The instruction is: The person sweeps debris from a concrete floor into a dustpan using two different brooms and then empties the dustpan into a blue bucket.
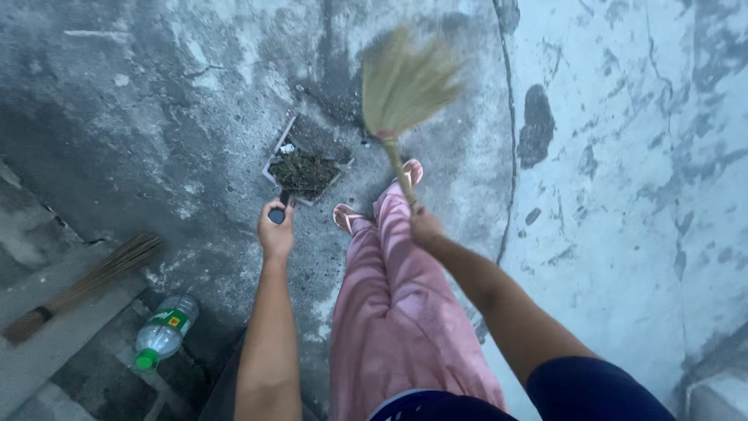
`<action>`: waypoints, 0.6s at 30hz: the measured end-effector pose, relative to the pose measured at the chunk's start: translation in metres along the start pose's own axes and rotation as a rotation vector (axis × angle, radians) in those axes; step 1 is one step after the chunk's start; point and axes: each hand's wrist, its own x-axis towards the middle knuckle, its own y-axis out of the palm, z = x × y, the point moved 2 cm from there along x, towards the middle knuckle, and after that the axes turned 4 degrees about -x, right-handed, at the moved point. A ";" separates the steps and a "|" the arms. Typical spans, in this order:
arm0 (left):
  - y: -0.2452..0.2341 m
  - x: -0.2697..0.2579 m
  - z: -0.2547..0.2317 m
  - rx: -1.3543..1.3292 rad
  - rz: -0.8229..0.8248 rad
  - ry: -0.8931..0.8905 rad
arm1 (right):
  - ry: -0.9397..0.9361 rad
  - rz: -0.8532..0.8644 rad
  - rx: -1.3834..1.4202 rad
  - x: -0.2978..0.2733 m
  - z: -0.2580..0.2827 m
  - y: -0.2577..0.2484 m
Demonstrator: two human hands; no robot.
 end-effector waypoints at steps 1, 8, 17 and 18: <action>0.002 0.002 0.000 -0.021 0.002 -0.016 | -0.123 -0.008 -0.131 -0.011 0.007 0.013; 0.000 -0.003 0.016 -0.112 -0.006 -0.001 | -0.368 0.113 -0.127 -0.092 0.013 0.024; 0.004 -0.015 0.014 -0.039 -0.044 0.092 | 0.057 0.298 -0.166 -0.215 -0.031 -0.259; 0.004 -0.019 0.013 -0.010 -0.051 0.068 | -0.446 -0.047 -0.063 -0.231 -0.021 -0.293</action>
